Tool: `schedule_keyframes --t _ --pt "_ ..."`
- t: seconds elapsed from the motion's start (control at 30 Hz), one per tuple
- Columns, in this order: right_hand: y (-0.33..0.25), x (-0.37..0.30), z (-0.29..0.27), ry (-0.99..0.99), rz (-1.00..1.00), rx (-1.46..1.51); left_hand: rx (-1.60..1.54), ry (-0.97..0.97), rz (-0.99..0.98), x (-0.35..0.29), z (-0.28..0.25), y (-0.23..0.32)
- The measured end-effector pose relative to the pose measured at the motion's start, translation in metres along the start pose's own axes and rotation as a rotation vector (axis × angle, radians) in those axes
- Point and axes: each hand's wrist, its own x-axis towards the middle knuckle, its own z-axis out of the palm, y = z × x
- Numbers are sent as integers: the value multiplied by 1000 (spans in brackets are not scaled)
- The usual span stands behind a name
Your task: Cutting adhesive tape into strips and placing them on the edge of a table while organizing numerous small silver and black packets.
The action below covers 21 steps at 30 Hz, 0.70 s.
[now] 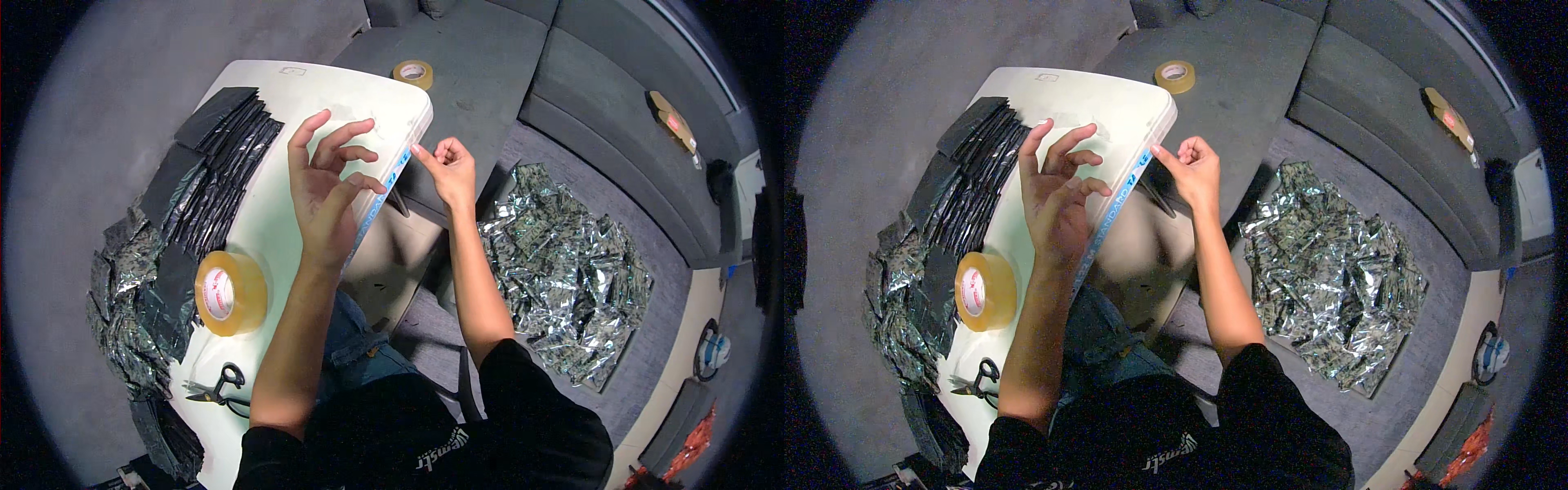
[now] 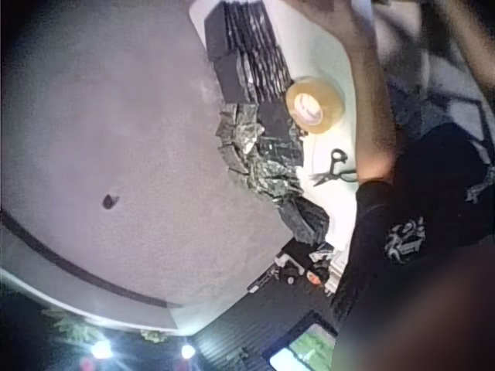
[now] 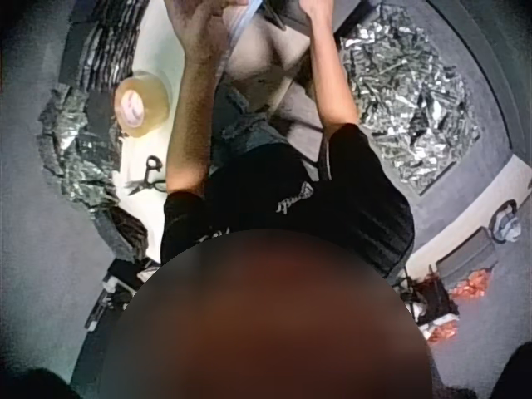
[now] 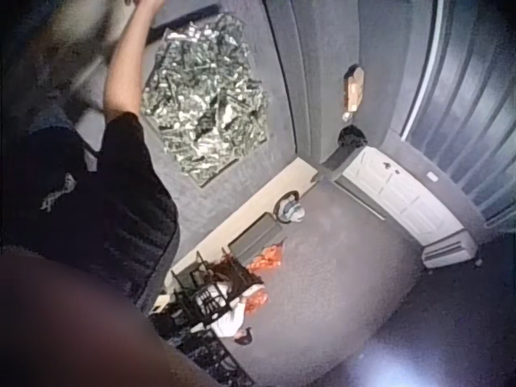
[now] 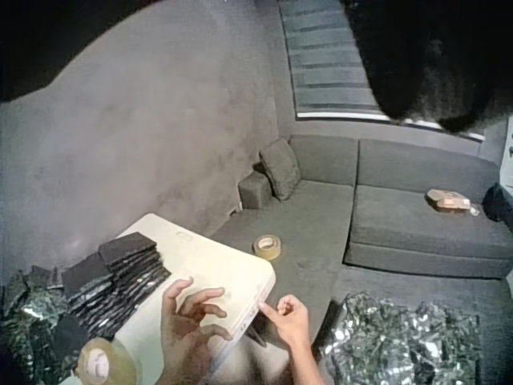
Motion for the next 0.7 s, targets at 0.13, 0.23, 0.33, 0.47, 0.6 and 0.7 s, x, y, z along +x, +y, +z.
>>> schedule_keyframes --t 0.13,0.23,0.33,0.47,0.6,0.7 --pt "-6 -16 -4 67 -8 -8 -82 -51 -54 -2 -4 -1" --pt "-51 -36 13 -6 27 310 -208 -41 -132 -4 -2 2" --pt "-83 -46 29 -197 62 437 -279 -39 -148 -5 -4 2" --pt "-86 -47 34 -339 216 668 -283 -32 -182 -5 -6 0" --pt "-74 -45 30 -399 302 732 -200 -58 -191 -7 -5 -2" --pt "-67 -47 25 -413 310 770 -145 -67 -185 -9 -8 -6"
